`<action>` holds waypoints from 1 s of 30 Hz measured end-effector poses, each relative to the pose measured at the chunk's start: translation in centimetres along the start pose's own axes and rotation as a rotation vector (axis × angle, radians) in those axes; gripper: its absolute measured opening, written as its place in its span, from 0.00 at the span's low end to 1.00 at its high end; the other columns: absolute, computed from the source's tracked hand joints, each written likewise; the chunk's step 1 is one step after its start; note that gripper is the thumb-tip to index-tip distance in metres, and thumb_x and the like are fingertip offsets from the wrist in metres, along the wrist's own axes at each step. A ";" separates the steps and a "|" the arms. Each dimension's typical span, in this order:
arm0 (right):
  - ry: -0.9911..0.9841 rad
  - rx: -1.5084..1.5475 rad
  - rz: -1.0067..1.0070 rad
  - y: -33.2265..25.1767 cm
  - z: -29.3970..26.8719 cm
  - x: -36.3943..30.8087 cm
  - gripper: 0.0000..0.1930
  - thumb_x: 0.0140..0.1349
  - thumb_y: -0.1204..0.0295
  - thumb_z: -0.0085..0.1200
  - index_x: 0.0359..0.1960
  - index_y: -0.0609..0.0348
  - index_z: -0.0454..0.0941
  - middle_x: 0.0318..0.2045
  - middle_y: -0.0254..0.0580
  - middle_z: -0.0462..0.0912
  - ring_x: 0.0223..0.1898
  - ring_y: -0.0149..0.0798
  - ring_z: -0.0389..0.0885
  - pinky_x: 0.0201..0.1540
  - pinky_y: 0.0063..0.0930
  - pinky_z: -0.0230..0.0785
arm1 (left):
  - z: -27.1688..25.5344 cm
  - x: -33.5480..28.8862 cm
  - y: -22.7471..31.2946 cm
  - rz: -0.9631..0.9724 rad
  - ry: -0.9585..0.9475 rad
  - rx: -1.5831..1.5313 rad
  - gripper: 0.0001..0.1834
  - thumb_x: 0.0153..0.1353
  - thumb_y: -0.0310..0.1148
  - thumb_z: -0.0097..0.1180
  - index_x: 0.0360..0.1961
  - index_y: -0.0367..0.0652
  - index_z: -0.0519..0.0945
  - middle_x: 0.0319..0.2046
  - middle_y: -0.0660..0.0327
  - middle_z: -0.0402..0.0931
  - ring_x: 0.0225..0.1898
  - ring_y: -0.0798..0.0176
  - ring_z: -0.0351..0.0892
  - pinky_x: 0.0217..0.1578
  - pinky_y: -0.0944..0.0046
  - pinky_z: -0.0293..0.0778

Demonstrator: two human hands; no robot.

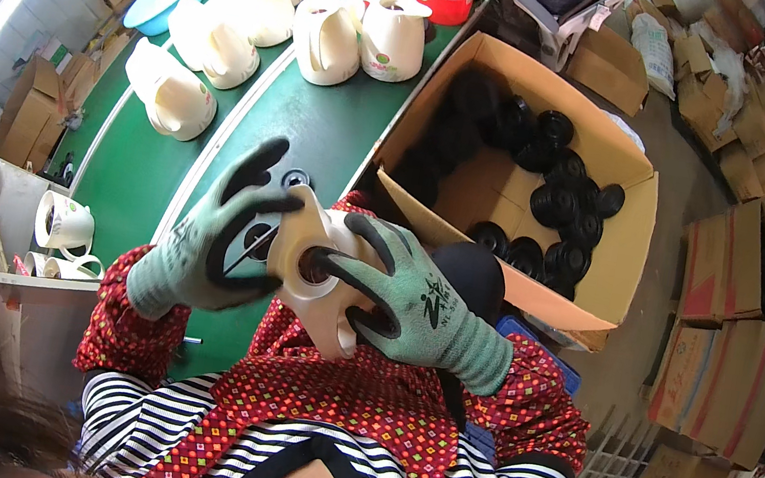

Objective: The person assembles white plastic kettles by inserting a metal strainer, placing a black lid, and adding a black base. The person handles each kettle one at a time, then places the completed units on a green conveyor belt.

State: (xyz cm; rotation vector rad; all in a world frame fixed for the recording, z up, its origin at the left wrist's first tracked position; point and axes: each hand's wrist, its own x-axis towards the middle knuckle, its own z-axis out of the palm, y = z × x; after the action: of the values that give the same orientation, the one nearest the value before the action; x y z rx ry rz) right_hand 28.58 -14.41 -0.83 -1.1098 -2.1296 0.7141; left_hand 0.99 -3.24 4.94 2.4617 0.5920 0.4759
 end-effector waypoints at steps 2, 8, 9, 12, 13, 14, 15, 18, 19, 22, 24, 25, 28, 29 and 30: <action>-0.024 -0.020 -0.011 0.0 -0.2 0.1 0.43 0.48 0.68 0.73 0.71 0.46 0.73 0.74 0.63 0.61 0.72 0.68 0.63 0.74 0.58 0.58 | 0.4 -0.7 0.3 0.035 -0.130 0.082 0.46 0.41 0.38 0.82 0.66 0.52 0.77 0.79 0.34 0.46 0.79 0.24 0.45 0.75 0.33 0.52; -0.111 -0.290 0.030 -0.9 0.6 0.7 0.36 0.48 0.61 0.72 0.62 0.51 0.78 0.73 0.70 0.59 0.72 0.70 0.61 0.69 0.63 0.60 | 3.0 -0.5 -1.2 0.026 -0.193 0.167 0.40 0.37 0.48 0.84 0.58 0.61 0.86 0.79 0.29 0.38 0.79 0.18 0.37 0.75 0.25 0.47; -0.122 -0.314 0.053 -1.0 0.8 0.7 0.34 0.48 0.61 0.71 0.61 0.51 0.79 0.73 0.70 0.59 0.72 0.70 0.61 0.69 0.63 0.60 | 3.3 -0.2 -1.2 0.037 -0.185 0.153 0.39 0.37 0.48 0.84 0.57 0.61 0.86 0.79 0.28 0.38 0.79 0.18 0.37 0.75 0.25 0.47; -0.110 -0.352 0.068 -0.9 1.2 0.3 0.29 0.49 0.64 0.68 0.56 0.51 0.81 0.72 0.71 0.61 0.71 0.70 0.61 0.69 0.64 0.60 | 4.5 -0.1 -1.6 0.070 -0.127 0.052 0.39 0.36 0.48 0.85 0.55 0.59 0.87 0.79 0.28 0.37 0.79 0.18 0.37 0.75 0.26 0.47; -0.111 -0.356 0.069 -1.0 1.4 0.2 0.27 0.49 0.64 0.68 0.55 0.51 0.82 0.72 0.71 0.61 0.71 0.70 0.61 0.69 0.64 0.60 | 5.2 -0.4 -1.8 0.079 -0.098 -0.003 0.39 0.35 0.46 0.86 0.55 0.57 0.87 0.79 0.27 0.35 0.80 0.18 0.37 0.75 0.26 0.47; -0.111 -0.361 0.065 -1.0 1.5 0.2 0.26 0.49 0.64 0.67 0.53 0.51 0.82 0.72 0.71 0.61 0.71 0.70 0.61 0.69 0.64 0.59 | 5.7 -0.5 -1.8 0.067 -0.093 -0.053 0.39 0.35 0.45 0.86 0.55 0.57 0.87 0.79 0.27 0.34 0.80 0.18 0.37 0.75 0.27 0.47; -0.089 -0.361 0.043 -1.0 1.6 0.2 0.24 0.48 0.64 0.66 0.50 0.52 0.82 0.71 0.70 0.62 0.70 0.69 0.62 0.68 0.63 0.61 | 6.2 -0.6 -1.7 0.055 -0.089 -0.103 0.39 0.35 0.45 0.86 0.54 0.56 0.87 0.79 0.27 0.33 0.80 0.18 0.37 0.75 0.27 0.48; -0.108 -0.345 0.039 -0.9 1.8 -0.3 0.22 0.48 0.63 0.66 0.48 0.52 0.82 0.70 0.71 0.63 0.70 0.69 0.63 0.66 0.64 0.62 | 7.2 -1.2 -2.1 0.046 -0.068 -0.184 0.39 0.33 0.42 0.87 0.53 0.55 0.87 0.79 0.27 0.33 0.80 0.19 0.37 0.75 0.29 0.49; -0.068 -0.358 0.004 -0.9 2.0 -0.4 0.21 0.49 0.63 0.66 0.47 0.51 0.83 0.68 0.71 0.64 0.69 0.69 0.64 0.66 0.64 0.63 | 7.2 -1.4 -2.1 0.085 -0.074 -0.136 0.39 0.33 0.42 0.87 0.53 0.54 0.87 0.79 0.28 0.33 0.80 0.19 0.37 0.75 0.29 0.50; -0.055 -0.380 0.010 -1.2 2.2 -0.8 0.20 0.50 0.62 0.65 0.46 0.51 0.83 0.68 0.72 0.65 0.69 0.70 0.64 0.66 0.63 0.63 | 7.3 -1.4 -1.6 0.148 -0.026 -0.108 0.40 0.33 0.42 0.87 0.53 0.53 0.86 0.79 0.28 0.37 0.79 0.19 0.41 0.75 0.30 0.52; 0.000 -0.170 0.052 -1.4 1.1 -0.4 0.32 0.48 0.69 0.68 0.60 0.50 0.78 0.70 0.66 0.65 0.71 0.62 0.66 0.69 0.53 0.64 | 6.7 -1.3 -1.5 0.135 0.044 -0.115 0.42 0.34 0.41 0.87 0.56 0.52 0.84 0.78 0.28 0.40 0.79 0.19 0.44 0.74 0.32 0.54; 0.019 0.039 0.078 -1.1 0.0 0.1 0.35 0.49 0.71 0.69 0.64 0.51 0.75 0.71 0.63 0.66 0.72 0.59 0.66 0.71 0.50 0.64 | 6.4 -1.4 -1.4 0.110 0.083 -0.124 0.43 0.34 0.41 0.87 0.58 0.51 0.83 0.78 0.27 0.40 0.78 0.19 0.45 0.74 0.33 0.55; 0.276 1.134 0.229 3.3 -1.4 -0.2 0.36 0.68 0.75 0.62 0.76 0.61 0.61 0.75 0.44 0.65 0.76 0.42 0.63 0.75 0.36 0.59 | 6.3 -1.7 -0.8 0.128 0.183 -0.125 0.48 0.34 0.40 0.87 0.62 0.48 0.80 0.77 0.27 0.44 0.77 0.19 0.51 0.73 0.34 0.60; 0.342 0.941 0.398 5.5 -0.8 -0.1 0.33 0.72 0.64 0.59 0.75 0.61 0.63 0.73 0.44 0.68 0.73 0.39 0.67 0.75 0.36 0.59 | 6.9 -1.8 -0.8 0.167 0.208 -0.119 0.49 0.34 0.40 0.87 0.63 0.46 0.79 0.77 0.27 0.45 0.76 0.20 0.53 0.73 0.34 0.60; 0.403 0.745 0.565 7.2 0.0 -0.2 0.33 0.76 0.53 0.55 0.75 0.61 0.65 0.71 0.43 0.70 0.69 0.36 0.70 0.74 0.36 0.59 | 7.5 -2.0 -0.6 0.201 0.230 -0.115 0.50 0.33 0.40 0.87 0.64 0.45 0.79 0.76 0.26 0.47 0.76 0.20 0.54 0.73 0.34 0.61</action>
State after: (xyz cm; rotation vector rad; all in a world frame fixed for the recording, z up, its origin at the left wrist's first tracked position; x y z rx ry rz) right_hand 32.34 -11.01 -5.90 -1.2698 -1.0479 1.2737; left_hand 2.48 -7.03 -1.66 2.3837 0.3948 0.8580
